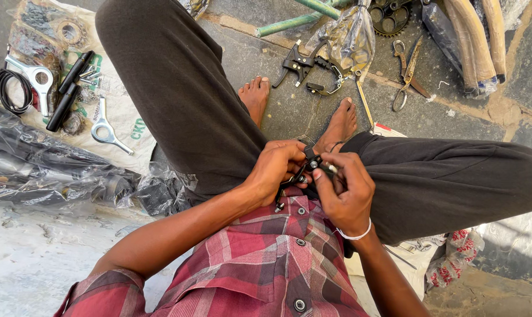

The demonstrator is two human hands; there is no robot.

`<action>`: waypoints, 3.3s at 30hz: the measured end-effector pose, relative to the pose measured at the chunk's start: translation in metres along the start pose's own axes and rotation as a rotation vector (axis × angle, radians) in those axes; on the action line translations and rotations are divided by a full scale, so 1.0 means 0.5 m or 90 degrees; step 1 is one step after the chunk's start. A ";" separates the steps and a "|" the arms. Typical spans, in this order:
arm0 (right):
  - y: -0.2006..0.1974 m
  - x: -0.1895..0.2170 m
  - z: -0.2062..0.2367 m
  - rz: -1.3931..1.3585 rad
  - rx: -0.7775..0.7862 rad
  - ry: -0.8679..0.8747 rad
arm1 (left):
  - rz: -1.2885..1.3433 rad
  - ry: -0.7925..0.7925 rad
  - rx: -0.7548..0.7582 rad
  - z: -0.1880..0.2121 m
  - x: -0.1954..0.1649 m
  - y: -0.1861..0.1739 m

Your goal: The person sits on the ground and assembles bicycle brake components. They unpack brake calipers and cables from plastic bags, then use a wrench to tighten bolts on the calipers. The person handles multiple brake parts and tools while working on the floor.

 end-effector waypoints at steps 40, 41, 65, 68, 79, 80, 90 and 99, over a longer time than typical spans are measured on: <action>0.008 -0.013 -0.003 -0.002 0.014 -0.034 | -0.050 0.071 0.001 0.015 -0.013 0.035; 0.009 -0.012 -0.004 0.006 0.014 -0.031 | -0.065 0.074 0.000 0.015 -0.015 0.035; -0.080 0.054 -0.094 0.422 0.248 -0.153 | -0.063 0.053 -0.019 0.010 -0.011 0.034; -0.028 0.102 -0.105 0.569 0.298 -0.292 | -0.079 0.047 -0.016 0.015 -0.011 0.041; 0.019 0.085 -0.122 0.579 0.351 -0.330 | -0.118 0.039 -0.019 0.011 0.005 0.037; 0.012 0.048 -0.120 0.613 0.382 -0.214 | -0.097 0.041 -0.023 0.010 0.007 0.034; -0.050 -0.030 -0.040 0.311 0.319 -0.041 | -0.098 0.067 -0.053 0.011 -0.001 0.019; -0.097 0.050 -0.110 0.330 0.235 -0.103 | -0.104 0.069 -0.033 0.009 0.007 0.033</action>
Point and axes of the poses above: each hand's wrist, its own z-axis away from the middle knuckle, its own y-axis out of the palm, x = y × z, the point moved 8 cm from there along -z, towards the middle knuckle, and after that the axes turned 13 degrees about y, right-handed, at the moved point
